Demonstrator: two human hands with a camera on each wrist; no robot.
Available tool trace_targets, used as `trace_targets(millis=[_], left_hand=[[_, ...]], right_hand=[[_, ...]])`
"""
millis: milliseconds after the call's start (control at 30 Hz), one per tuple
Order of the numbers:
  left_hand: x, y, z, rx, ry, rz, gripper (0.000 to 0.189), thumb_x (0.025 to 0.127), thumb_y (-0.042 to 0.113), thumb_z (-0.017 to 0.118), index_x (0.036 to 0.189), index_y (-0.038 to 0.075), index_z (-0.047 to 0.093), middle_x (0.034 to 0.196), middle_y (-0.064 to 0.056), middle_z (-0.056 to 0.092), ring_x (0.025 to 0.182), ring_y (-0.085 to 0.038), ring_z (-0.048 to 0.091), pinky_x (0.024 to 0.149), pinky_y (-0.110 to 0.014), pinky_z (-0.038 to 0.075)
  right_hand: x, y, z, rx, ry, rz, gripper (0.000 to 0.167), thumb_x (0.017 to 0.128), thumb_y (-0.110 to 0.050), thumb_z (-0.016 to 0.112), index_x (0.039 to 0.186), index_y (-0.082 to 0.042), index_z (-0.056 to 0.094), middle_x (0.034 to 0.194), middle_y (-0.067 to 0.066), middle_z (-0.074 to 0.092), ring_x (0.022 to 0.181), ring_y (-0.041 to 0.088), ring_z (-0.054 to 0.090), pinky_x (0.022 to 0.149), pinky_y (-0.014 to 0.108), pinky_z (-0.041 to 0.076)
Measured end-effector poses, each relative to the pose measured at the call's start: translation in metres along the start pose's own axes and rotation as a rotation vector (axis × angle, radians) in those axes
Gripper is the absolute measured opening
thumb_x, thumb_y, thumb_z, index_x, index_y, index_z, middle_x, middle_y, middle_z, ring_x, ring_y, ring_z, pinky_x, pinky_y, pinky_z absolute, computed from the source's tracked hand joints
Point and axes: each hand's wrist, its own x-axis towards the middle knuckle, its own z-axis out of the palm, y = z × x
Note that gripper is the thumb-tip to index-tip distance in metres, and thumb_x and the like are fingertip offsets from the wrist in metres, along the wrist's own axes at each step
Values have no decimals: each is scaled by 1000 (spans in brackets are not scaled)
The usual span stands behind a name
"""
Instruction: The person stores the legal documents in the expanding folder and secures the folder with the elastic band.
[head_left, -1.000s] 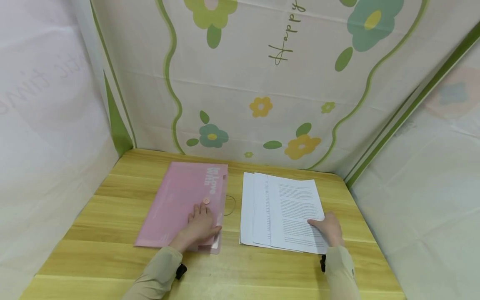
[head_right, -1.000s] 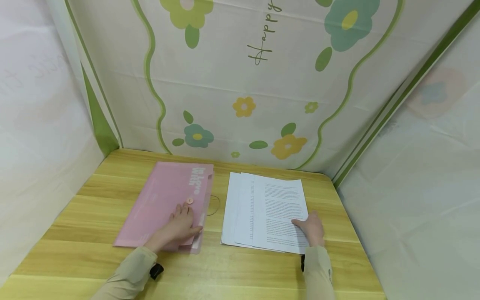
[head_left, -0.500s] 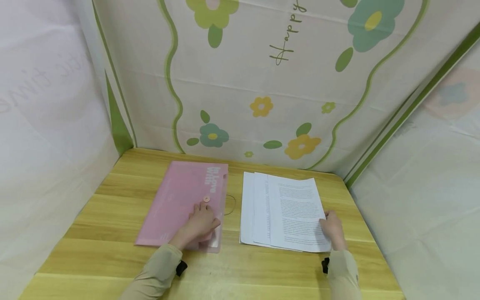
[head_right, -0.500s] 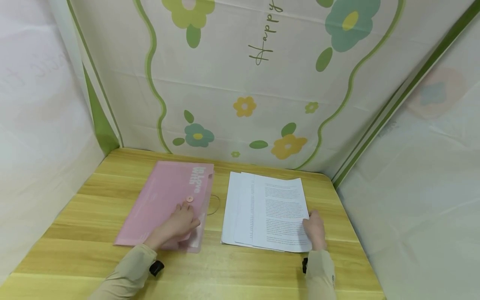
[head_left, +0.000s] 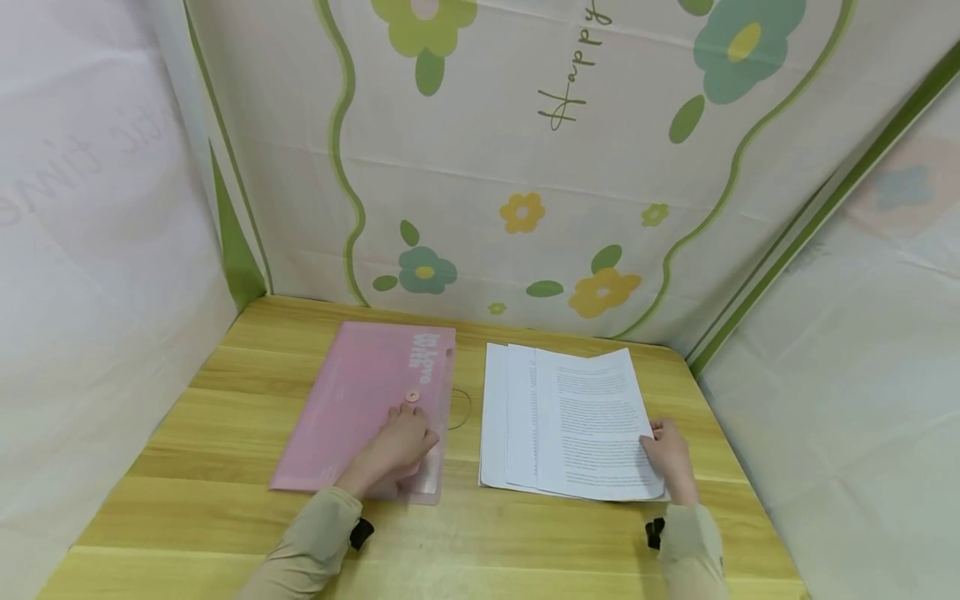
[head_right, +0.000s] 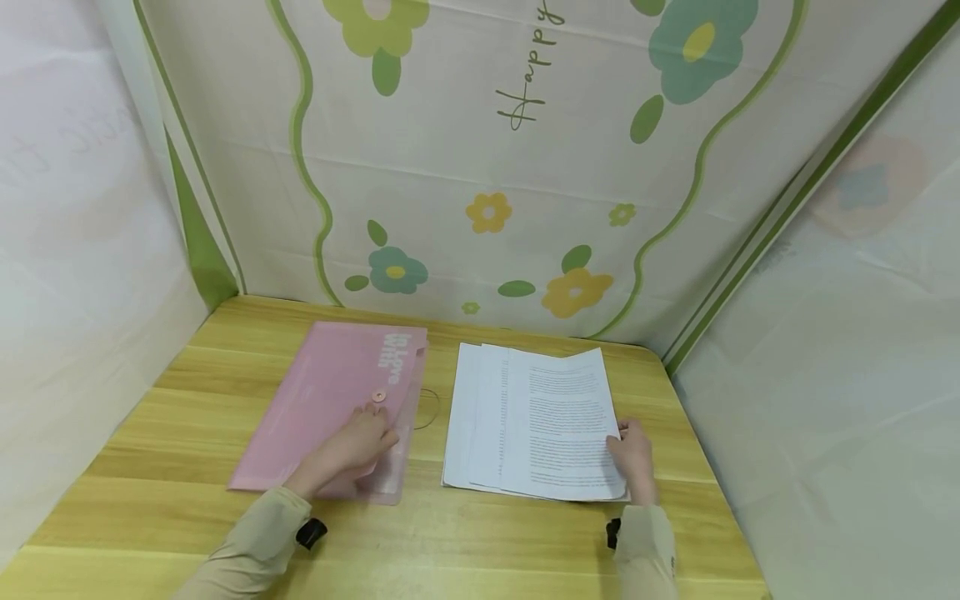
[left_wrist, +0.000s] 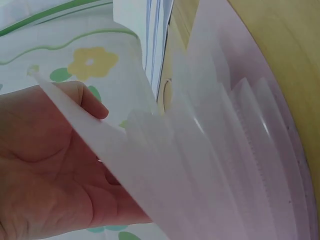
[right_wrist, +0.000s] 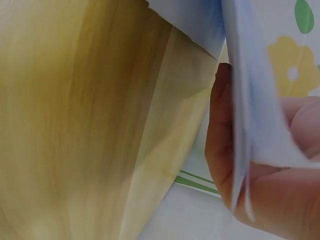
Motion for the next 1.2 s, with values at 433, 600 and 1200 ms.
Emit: trace_targets(millis=[433,600,1200], left_hand=[[3,3,-5,-37,36,-32,31,97,16,53,107,-13,56,81,-17,56,75,-29,54,77,-47,51],[2,5,-10,-56,82,-13,43,95,10,53,126,-19,48,83,-22,62,69,-29,59,64,-43,55],[-3,-1,-23,-303,123,-119,42,91,5,56,129,-13,55,58,0,39,47,-10,34,42,-20,31]], right_hand=[[-8,6,-6,216,-76,32,46,100,-10,49,138,11,34,117,33,56,80,15,61,65,26,51],[-10,6,-6,282,-89,56,47,100,-10,50,139,11,32,109,26,59,74,10,61,64,27,52],[-14,3,3,449,-125,96,46,99,-11,53,138,4,32,94,5,62,73,11,62,64,29,52]])
